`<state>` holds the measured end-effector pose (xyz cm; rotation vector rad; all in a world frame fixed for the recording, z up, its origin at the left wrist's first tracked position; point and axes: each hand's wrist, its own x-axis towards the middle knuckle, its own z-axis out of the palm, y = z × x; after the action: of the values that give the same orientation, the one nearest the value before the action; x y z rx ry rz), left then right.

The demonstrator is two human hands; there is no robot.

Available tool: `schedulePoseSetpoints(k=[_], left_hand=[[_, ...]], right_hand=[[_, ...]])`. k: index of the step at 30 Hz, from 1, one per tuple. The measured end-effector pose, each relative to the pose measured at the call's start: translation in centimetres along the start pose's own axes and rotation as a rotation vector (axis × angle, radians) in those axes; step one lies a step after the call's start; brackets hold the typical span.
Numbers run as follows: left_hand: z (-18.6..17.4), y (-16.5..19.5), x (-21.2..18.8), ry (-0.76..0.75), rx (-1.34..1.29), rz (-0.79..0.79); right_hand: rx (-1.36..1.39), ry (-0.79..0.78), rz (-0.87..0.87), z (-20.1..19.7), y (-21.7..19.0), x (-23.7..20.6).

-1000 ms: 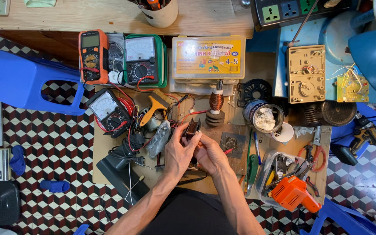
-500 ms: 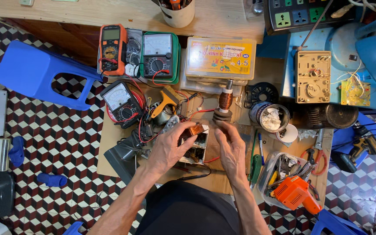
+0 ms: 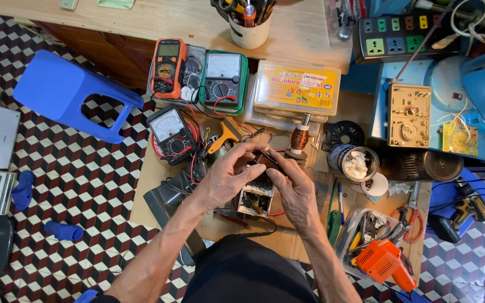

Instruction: The person opens a plastic box and removes a small copper-wound coil. They then pick up a small black rectangular component and repeatedly wrap a thin wire around it by hand. The person continues to manipulate the coil and the wrapped component throughout the clip.

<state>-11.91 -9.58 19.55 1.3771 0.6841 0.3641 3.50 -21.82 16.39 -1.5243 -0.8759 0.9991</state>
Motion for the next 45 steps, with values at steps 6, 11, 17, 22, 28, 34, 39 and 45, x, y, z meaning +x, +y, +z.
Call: schedulePoseSetpoints(k=[6, 11, 17, 22, 28, 34, 39, 45], left_hand=[[4.8, -2.8, 0.7, 0.335, -0.612, -0.159], [4.4, -3.3, 1.0, 0.282, -0.664, -0.188], [2.9, -3.4, 1.9, 0.252, -0.440, 0.048], [1.7, -3.6, 1.5, 0.277, -0.010, 0.118], [1.0, -3.4, 1.0, 0.169, 0.379, 0.228], [0.6, -3.9, -0.2, -0.132, -0.042, -0.064], [0.4, -4.2, -2.0, -0.104, -0.531, -0.083], [-0.3, -2.6, -1.8, 0.120, -1.040, 0.137]], right_hand=[[-0.141, 0.320, -0.110, 2.9, 0.2, -0.7], [-0.297, 0.318, -0.145, 2.6, -0.7, -0.8], [-0.403, 0.280, -0.085, 0.8, -2.6, -0.9], [-0.422, 0.270, -0.071, 0.5, -3.3, -1.3], [-0.452, 0.263, -0.108, -0.4, -4.0, -1.0], [-0.432, 0.317, -0.178, -1.1, -3.4, 0.2], [-0.299, 0.338, 0.011, -2.3, -2.3, 0.5], [-0.375, 0.186, 0.146, -3.2, -2.0, -1.5]])
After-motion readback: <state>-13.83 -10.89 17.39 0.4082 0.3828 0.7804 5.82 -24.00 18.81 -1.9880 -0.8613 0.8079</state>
